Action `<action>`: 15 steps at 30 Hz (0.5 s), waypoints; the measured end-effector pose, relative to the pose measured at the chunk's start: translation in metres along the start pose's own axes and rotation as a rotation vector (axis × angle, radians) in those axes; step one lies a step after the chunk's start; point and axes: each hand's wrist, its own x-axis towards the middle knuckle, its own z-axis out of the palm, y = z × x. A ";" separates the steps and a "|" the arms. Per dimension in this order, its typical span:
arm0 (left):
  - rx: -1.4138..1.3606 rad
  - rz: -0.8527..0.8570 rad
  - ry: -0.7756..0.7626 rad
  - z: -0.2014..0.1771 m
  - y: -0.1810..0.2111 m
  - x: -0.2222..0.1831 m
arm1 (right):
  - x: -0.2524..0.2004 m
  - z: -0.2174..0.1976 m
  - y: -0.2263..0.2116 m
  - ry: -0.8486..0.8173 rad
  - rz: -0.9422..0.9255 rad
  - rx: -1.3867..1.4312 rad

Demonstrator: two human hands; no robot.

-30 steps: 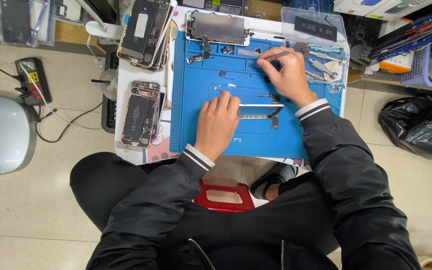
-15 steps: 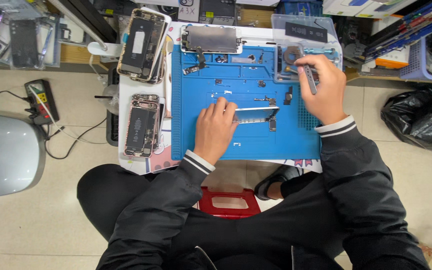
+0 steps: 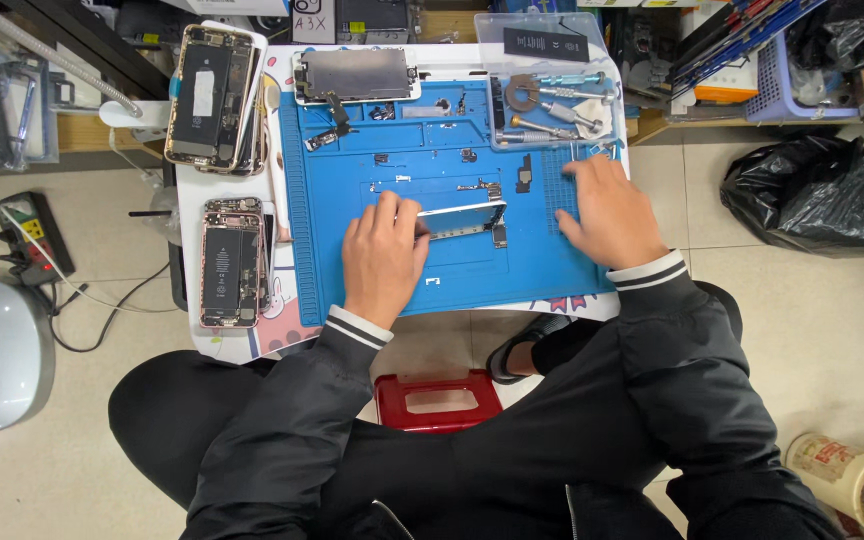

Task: The person is repairing a smartphone on a blue work mat. They use a small metal tool to pry and remove a component from the phone's frame, then place the part on the mat. The person continues to work on the device, manipulating small internal parts.

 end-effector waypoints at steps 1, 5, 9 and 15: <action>0.001 0.007 0.001 0.001 0.001 -0.001 | -0.002 -0.002 0.001 0.005 0.006 0.001; 0.000 0.000 -0.001 0.002 0.000 0.001 | 0.001 -0.018 0.002 -0.001 0.017 0.052; -0.012 0.019 0.006 0.005 -0.003 -0.002 | 0.019 -0.022 0.011 0.222 0.062 0.145; -0.018 0.012 0.088 -0.002 0.002 0.000 | 0.066 0.003 0.044 0.372 -0.080 0.094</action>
